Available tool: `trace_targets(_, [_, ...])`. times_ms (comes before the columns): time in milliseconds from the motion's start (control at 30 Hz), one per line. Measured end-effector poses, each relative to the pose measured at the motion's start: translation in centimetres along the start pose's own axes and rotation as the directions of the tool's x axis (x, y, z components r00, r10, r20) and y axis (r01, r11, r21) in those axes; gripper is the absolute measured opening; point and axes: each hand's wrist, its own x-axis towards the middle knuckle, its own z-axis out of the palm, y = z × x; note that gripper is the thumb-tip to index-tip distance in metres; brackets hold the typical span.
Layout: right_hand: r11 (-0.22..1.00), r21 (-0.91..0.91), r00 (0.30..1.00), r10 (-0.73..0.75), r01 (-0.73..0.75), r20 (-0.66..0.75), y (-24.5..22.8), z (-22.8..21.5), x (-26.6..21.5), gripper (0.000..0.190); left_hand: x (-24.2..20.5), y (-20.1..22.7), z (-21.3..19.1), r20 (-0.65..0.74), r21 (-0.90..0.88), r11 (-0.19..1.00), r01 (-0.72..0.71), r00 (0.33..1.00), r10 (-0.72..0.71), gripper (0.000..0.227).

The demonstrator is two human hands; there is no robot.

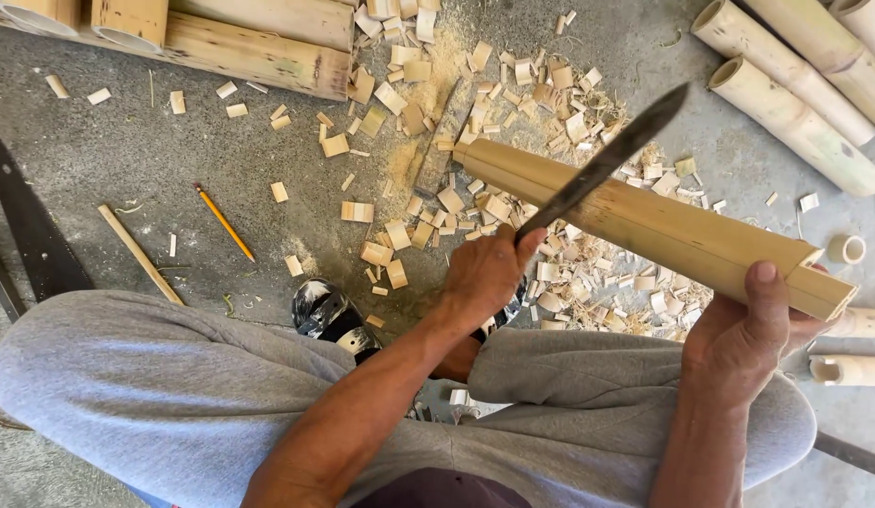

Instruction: The person is using various tools to carve and shape bamboo poles.

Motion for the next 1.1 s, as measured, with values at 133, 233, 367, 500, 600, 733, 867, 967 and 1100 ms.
trace_targets(133, [1.000,0.014,1.000,0.013,-0.013,-0.015,0.5,-0.4,0.1,0.066,-2.0,3.8,-1.7,0.113,-0.111,0.992,0.066,0.992,-0.054,0.064])
trace_targets(233, [0.999,-0.034,0.998,0.020,-0.022,-0.064,0.3,-0.2,-0.2,0.066,-2.2,3.9,0.2,0.078,0.017,0.977,-0.214,0.974,0.212,0.066])
trace_targets(367, [0.999,-0.045,0.999,-0.018,0.016,-0.042,0.5,-0.8,0.2,0.067,0.4,0.0,0.5,-0.002,-0.033,0.998,-0.053,0.999,0.053,0.067])
trace_targets(500, [0.999,-0.039,0.998,-0.004,0.002,-0.057,0.6,-0.6,0.4,0.070,1.1,-1.5,0.4,0.055,-0.003,0.990,0.138,0.989,-0.138,0.068])
trace_targets(600, [0.999,-0.053,0.998,-0.010,0.007,-0.062,0.2,0.4,0.1,0.071,-1.2,2.6,0.5,0.002,0.004,0.983,-0.183,0.983,0.183,0.072])
trace_targets(733, [0.999,-0.050,0.997,-0.024,0.020,-0.073,0.6,-0.4,0.4,0.071,0.9,0.6,0.9,-0.044,0.002,0.984,-0.179,0.983,0.179,0.074])
trace_targets(867, [0.998,-0.069,0.994,-0.007,-0.001,-0.111,0.7,-0.8,0.4,0.074,1.7,-1.7,0.2,0.046,-0.053,0.990,0.128,0.991,-0.125,0.073])
trace_targets(967, [0.998,-0.056,0.994,0.009,-0.015,-0.112,0.8,-0.2,0.4,0.076,0.0,1.3,-0.6,0.062,-0.059,0.998,0.038,0.997,-0.034,0.074])
trace_targets(1100, [0.999,-0.030,0.991,0.010,-0.014,-0.130,0.6,-0.4,0.5,0.077,0.5,0.9,1.2,-0.002,0.016,0.995,-0.102,0.995,0.103,0.073])
